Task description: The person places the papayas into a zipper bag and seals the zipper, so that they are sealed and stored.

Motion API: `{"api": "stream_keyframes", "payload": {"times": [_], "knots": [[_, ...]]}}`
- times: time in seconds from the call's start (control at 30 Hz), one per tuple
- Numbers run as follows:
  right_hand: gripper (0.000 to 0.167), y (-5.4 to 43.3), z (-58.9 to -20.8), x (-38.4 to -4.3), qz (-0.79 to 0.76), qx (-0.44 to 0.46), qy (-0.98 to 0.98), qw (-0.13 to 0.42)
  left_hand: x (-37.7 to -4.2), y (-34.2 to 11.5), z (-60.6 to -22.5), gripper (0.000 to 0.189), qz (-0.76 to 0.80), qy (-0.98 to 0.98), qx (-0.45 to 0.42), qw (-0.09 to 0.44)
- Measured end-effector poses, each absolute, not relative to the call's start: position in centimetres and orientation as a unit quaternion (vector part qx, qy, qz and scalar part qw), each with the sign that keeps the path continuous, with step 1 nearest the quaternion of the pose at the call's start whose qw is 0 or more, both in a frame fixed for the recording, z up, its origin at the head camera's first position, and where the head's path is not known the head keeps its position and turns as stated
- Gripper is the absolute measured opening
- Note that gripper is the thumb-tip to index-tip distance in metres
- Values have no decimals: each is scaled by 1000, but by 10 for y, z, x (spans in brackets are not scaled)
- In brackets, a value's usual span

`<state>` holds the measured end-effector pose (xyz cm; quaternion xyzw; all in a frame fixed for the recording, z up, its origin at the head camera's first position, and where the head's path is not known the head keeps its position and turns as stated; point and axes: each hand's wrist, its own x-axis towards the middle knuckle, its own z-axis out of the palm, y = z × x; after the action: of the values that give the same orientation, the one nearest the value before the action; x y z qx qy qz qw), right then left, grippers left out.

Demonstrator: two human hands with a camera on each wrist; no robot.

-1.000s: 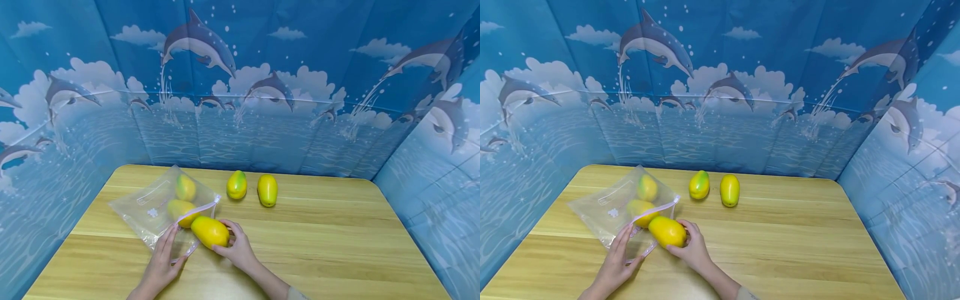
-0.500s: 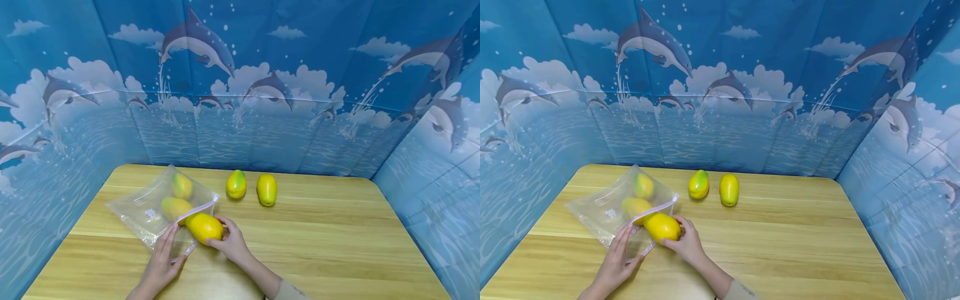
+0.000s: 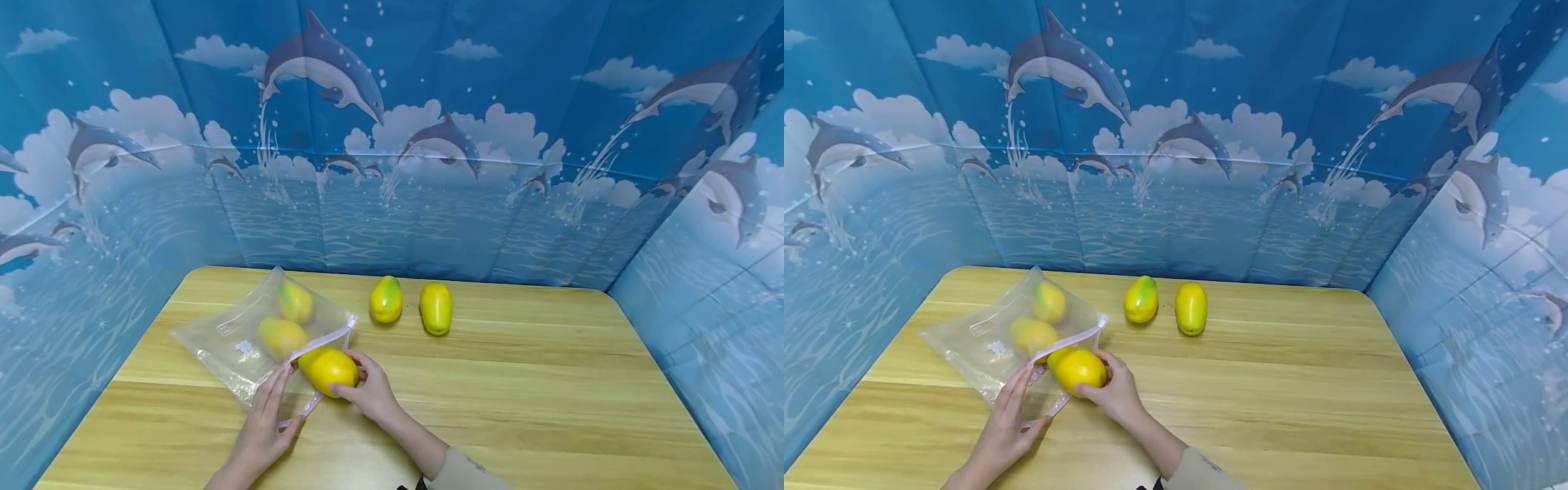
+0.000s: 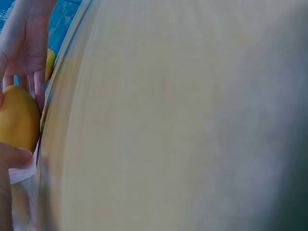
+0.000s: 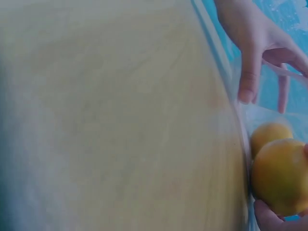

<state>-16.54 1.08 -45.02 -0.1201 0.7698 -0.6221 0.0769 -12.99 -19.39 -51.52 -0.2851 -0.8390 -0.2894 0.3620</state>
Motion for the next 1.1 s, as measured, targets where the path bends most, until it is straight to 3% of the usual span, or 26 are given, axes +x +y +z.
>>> {"api": "stream_keyframes", "payload": {"times": [0.4,0.7,1.1], "knots": [[62,-6,-490,-182,-602,-131,787,3,-132,-193,-516,73,-283,-838,-282,371],[57,-16,-493,-183,-580,-142,801,-48,-129,-195,-514,76,-292,-849,-280,340],[59,-27,-496,-188,-558,-138,813,-91,-131,-193,-515,73,-285,-838,-287,366]]}}
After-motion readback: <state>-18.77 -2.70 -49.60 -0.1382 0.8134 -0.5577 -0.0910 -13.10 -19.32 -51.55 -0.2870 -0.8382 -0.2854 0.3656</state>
